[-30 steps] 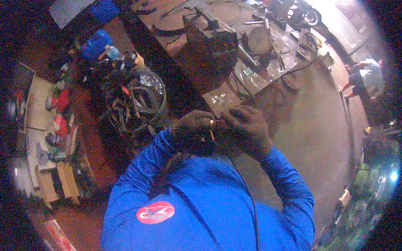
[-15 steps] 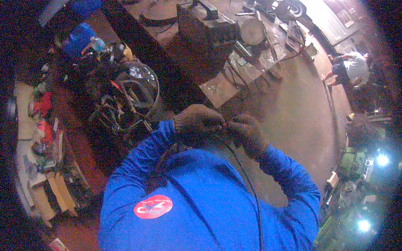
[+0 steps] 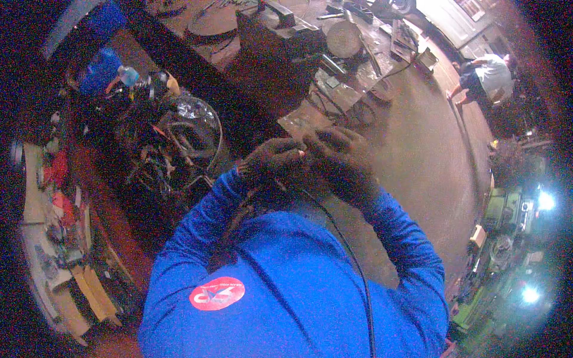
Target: The person strips and twists the ends of two wires, then connects them to terminals on a power tool. They move around the workshop to reach a different area and continue handling the wires.
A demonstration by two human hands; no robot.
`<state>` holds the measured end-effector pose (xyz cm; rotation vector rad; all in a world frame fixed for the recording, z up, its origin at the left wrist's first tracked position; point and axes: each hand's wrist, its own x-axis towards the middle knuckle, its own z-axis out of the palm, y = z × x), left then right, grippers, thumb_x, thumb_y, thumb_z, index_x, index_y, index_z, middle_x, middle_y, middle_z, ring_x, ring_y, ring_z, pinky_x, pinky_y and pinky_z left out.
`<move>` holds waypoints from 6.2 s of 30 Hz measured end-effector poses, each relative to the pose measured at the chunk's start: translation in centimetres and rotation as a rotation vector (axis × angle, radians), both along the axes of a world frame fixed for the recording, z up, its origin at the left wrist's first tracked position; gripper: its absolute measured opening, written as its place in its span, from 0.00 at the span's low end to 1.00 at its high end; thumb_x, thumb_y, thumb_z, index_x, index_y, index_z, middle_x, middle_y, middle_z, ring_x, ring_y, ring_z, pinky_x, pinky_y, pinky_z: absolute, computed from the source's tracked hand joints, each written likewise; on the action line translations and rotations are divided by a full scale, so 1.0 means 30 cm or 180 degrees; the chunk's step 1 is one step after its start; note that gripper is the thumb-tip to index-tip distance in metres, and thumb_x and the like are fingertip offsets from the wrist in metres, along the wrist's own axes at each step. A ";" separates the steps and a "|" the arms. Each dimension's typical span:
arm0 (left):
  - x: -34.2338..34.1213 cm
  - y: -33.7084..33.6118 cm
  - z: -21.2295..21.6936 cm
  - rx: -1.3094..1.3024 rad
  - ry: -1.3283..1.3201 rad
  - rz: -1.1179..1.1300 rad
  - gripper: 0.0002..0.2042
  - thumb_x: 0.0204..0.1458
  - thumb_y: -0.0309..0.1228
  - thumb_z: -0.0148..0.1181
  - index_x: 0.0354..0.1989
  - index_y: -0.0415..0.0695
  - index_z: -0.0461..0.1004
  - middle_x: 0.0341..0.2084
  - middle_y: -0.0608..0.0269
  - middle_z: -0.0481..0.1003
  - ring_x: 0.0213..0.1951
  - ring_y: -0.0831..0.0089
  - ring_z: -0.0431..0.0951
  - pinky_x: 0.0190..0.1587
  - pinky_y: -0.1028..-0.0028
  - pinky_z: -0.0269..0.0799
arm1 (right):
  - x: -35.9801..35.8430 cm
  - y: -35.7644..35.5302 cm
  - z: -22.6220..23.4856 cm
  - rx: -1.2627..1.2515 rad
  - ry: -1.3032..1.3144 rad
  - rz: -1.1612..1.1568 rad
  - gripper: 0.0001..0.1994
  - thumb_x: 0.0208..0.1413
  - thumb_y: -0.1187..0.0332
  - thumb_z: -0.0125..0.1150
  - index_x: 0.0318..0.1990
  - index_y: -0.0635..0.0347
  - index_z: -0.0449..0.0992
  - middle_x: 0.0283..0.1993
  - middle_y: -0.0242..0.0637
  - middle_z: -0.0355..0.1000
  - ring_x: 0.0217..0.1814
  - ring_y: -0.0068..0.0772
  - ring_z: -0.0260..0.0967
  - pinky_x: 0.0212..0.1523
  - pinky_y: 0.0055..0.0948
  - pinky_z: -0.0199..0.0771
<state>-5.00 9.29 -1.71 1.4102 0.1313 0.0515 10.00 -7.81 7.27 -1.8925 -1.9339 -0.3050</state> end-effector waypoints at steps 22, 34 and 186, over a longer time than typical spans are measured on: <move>-0.044 -0.086 0.000 0.1676 -0.0341 0.0368 0.15 0.66 0.42 0.57 0.42 0.42 0.81 0.32 0.48 0.81 0.37 0.52 0.83 0.40 0.58 0.76 | -0.026 -0.102 -0.139 -0.0255 0.1540 -0.0516 0.10 0.61 0.68 0.65 0.47 0.60 0.79 0.37 0.42 0.79 0.38 0.47 0.78 0.40 0.45 0.79; 0.107 -0.028 0.055 0.0462 0.0231 -0.0386 0.16 0.68 0.40 0.59 0.47 0.38 0.81 0.38 0.64 0.82 0.41 0.73 0.80 0.46 0.68 0.78 | 0.233 -0.018 -0.156 -0.0193 0.0477 0.0563 0.10 0.46 0.65 0.71 0.37 0.54 0.84 0.31 0.42 0.79 0.34 0.52 0.77 0.36 0.46 0.77; 0.207 -0.008 -0.233 0.0186 -0.0107 0.0504 0.18 0.60 0.40 0.67 0.51 0.40 0.83 0.42 0.63 0.85 0.43 0.72 0.81 0.49 0.67 0.76 | 0.380 0.130 -0.226 -0.0559 0.0118 0.1355 0.13 0.51 0.72 0.71 0.46 0.55 0.84 0.43 0.40 0.78 0.49 0.49 0.74 0.50 0.44 0.74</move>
